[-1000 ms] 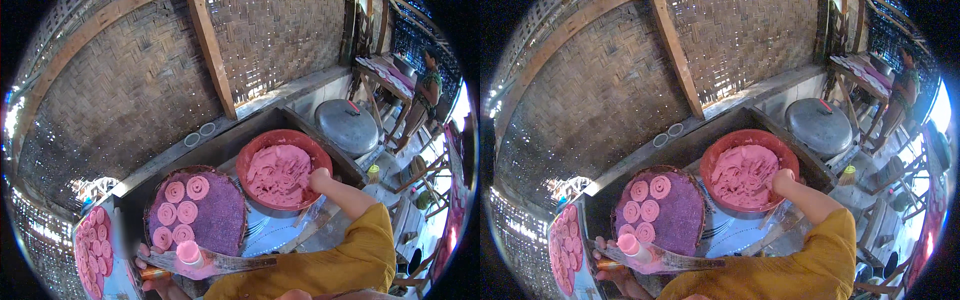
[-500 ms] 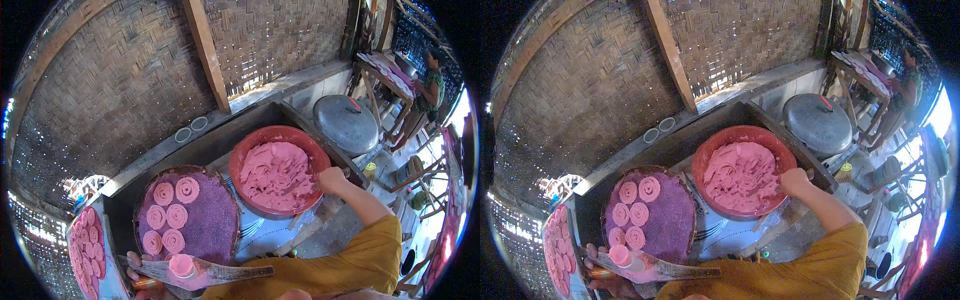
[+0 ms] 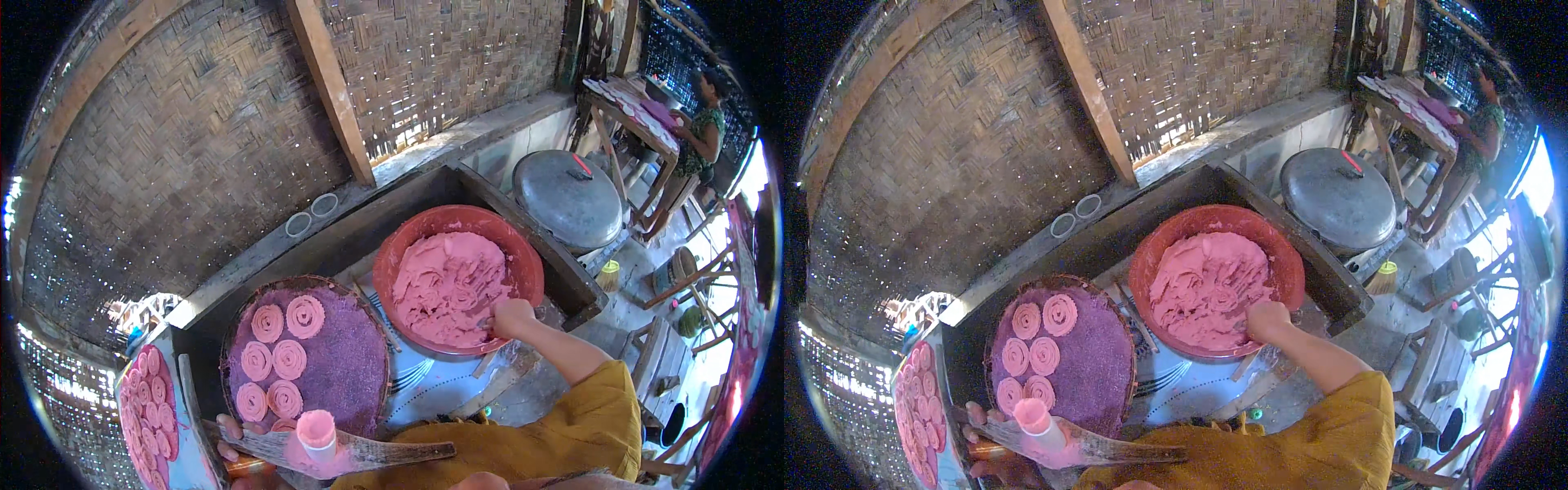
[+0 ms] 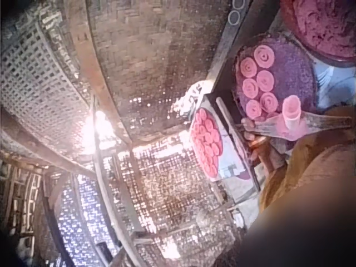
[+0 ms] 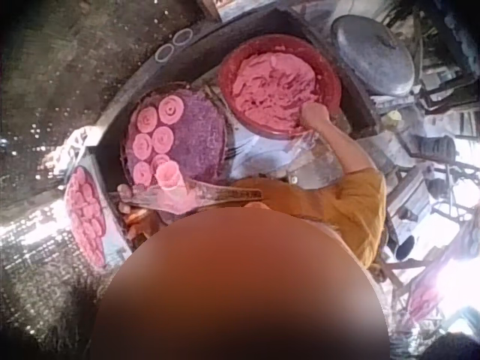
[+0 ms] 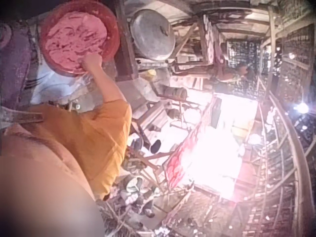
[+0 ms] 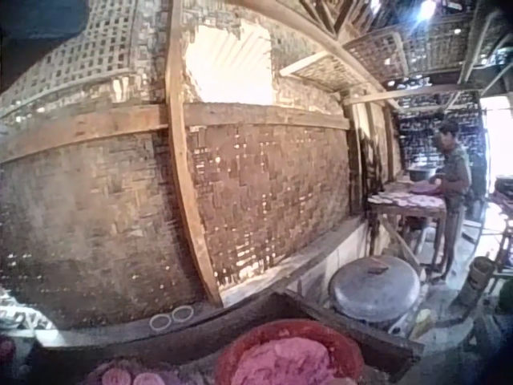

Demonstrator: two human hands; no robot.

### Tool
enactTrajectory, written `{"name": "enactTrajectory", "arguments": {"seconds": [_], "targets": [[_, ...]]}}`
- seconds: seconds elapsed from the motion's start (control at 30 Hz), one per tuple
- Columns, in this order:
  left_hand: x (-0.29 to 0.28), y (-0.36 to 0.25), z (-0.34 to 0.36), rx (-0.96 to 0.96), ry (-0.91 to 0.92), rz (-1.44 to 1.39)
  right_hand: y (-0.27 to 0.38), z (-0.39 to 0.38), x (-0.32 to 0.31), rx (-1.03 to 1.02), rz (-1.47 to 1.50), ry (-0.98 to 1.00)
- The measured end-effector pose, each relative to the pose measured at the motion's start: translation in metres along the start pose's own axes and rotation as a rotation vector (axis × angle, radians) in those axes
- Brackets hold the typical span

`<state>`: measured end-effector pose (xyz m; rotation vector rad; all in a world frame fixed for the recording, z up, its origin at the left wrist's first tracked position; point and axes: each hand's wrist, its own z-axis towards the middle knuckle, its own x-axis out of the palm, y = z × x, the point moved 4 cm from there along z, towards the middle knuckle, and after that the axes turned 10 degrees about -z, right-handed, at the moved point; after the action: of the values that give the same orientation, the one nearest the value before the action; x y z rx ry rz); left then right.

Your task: The person uses a wooden extruder tool to pipe pink dough into rose shapes onto a purple mat. They repeatedly fill the tool with dough from a red bowl and press it through the nozzle to form spirals, arranging the finished cakes on the mat.

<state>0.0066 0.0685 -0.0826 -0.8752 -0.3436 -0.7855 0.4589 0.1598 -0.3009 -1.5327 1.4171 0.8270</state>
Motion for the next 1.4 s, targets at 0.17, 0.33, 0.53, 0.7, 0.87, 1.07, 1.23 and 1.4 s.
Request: {"name": "enactTrajectory", "arguments": {"seconds": [0.17,0.33,0.53,0.7,0.87,1.07,1.23,1.4], "targets": [[0.01,-0.002,0.0,0.011,-0.002,0.03,0.012,0.003,0.004,0.059,0.126,-0.072],[0.015,-0.01,-0.008,0.025,-0.029,0.079,0.006,-0.018,-0.021,0.047,0.307,-0.114],[0.047,-0.028,-0.017,0.034,-0.191,0.398,-0.03,-0.012,-0.027,-0.159,0.577,-0.074],[0.051,0.001,-0.004,-0.223,-0.157,0.65,-0.048,-0.086,-0.108,-0.307,1.157,0.055],[0.043,0.074,0.007,-0.143,0.317,1.187,-0.03,-0.135,-0.154,-0.554,1.319,0.162],[0.077,0.103,0.015,-0.362,0.422,1.245,-0.005,-0.183,-0.197,-0.835,0.699,0.028],[0.094,0.098,0.011,-0.504,0.393,1.291,0.019,-0.25,-0.292,-0.835,-0.147,-0.689],[0.066,0.115,0.009,-0.198,0.398,1.29,0.108,-0.292,-0.3,-0.896,-0.661,-1.05]]}}
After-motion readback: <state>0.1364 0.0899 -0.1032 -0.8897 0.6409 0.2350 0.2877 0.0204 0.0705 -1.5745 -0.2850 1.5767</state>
